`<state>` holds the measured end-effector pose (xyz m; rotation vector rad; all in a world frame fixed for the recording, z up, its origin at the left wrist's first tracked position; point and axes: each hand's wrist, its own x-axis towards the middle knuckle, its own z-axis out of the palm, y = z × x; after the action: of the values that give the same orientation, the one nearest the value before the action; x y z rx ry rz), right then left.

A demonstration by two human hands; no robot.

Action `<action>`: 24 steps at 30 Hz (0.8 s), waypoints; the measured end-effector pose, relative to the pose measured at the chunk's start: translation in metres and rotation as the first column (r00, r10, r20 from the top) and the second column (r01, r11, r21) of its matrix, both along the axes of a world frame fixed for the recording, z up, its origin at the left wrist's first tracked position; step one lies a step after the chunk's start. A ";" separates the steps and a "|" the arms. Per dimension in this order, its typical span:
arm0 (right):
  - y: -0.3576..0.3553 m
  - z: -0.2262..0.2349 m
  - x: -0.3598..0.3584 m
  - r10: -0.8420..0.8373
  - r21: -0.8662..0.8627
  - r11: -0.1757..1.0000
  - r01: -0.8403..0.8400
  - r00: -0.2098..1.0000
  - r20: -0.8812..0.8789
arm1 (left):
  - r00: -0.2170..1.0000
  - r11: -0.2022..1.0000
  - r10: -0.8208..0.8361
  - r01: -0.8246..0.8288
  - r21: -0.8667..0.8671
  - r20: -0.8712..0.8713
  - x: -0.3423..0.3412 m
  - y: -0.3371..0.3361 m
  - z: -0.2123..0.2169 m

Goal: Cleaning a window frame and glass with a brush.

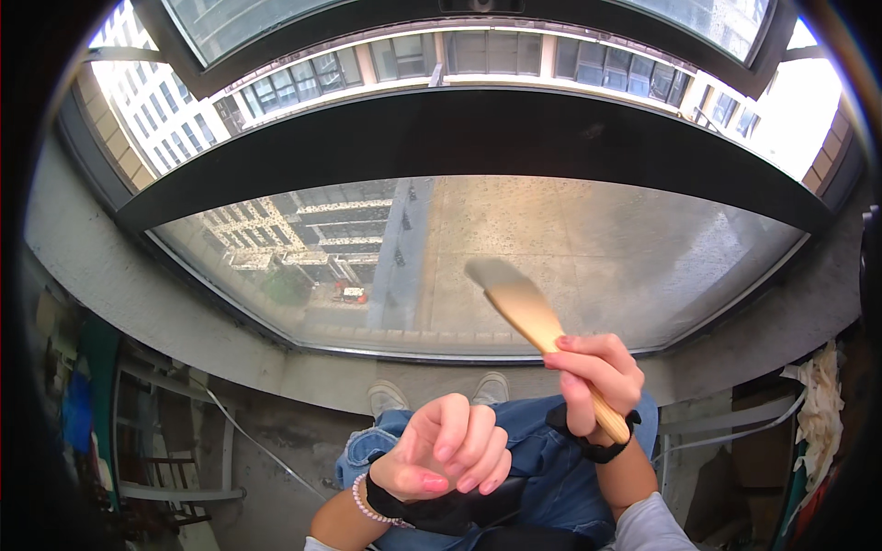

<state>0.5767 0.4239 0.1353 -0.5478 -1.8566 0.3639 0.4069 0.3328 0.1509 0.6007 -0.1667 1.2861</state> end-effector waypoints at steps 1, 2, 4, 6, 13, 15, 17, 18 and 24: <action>-0.002 -0.002 -0.001 0.003 -0.001 1.000 -0.003 1.000 -0.001 | 1.000 1.000 0.003 -0.003 -0.001 -0.001 0.000 0.000 0.000; -0.004 -0.006 -0.002 -0.011 0.069 0.997 0.019 0.995 -0.102 | 1.000 1.000 0.001 -0.001 0.003 0.000 0.000 0.000 0.000; -0.004 -0.010 -0.003 -0.021 0.176 0.983 0.055 0.981 -0.192 | 1.000 1.000 0.005 -0.005 0.004 -0.001 -0.002 -0.001 0.000; 0.000 -0.014 -0.007 -0.063 0.127 0.988 0.087 0.981 -0.184 | 1.000 1.000 0.008 -0.008 0.006 -0.004 -0.003 -0.002 0.000; 0.004 -0.001 -0.005 0.043 0.100 0.994 -0.046 0.999 0.032 | 0.997 0.998 0.017 -0.012 0.056 -0.080 -0.001 0.001 0.010; 0.000 -0.007 -0.005 0.055 0.205 0.979 -0.024 0.988 -0.147 | 0.854 0.770 0.336 -0.007 0.638 -0.396 -0.001 0.009 0.019; -0.001 -0.010 -0.001 0.047 0.285 0.958 0.022 0.971 -0.233 | 0.911 0.739 0.270 0.010 0.673 -0.310 0.018 0.000 0.040; -0.001 -0.004 -0.003 -0.020 0.272 0.958 0.091 0.967 -0.253 | 0.933 0.694 0.238 0.030 0.719 -0.269 0.024 -0.006 0.048; 0.006 0.012 0.001 -0.060 0.046 0.997 0.067 0.989 -0.136 | 0.987 0.693 0.119 -0.005 0.721 -0.107 0.073 -0.039 0.068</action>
<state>0.5776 0.4299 0.1472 -0.5339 -1.7100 0.3034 0.4798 0.2935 0.2189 1.3912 -0.5536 1.2119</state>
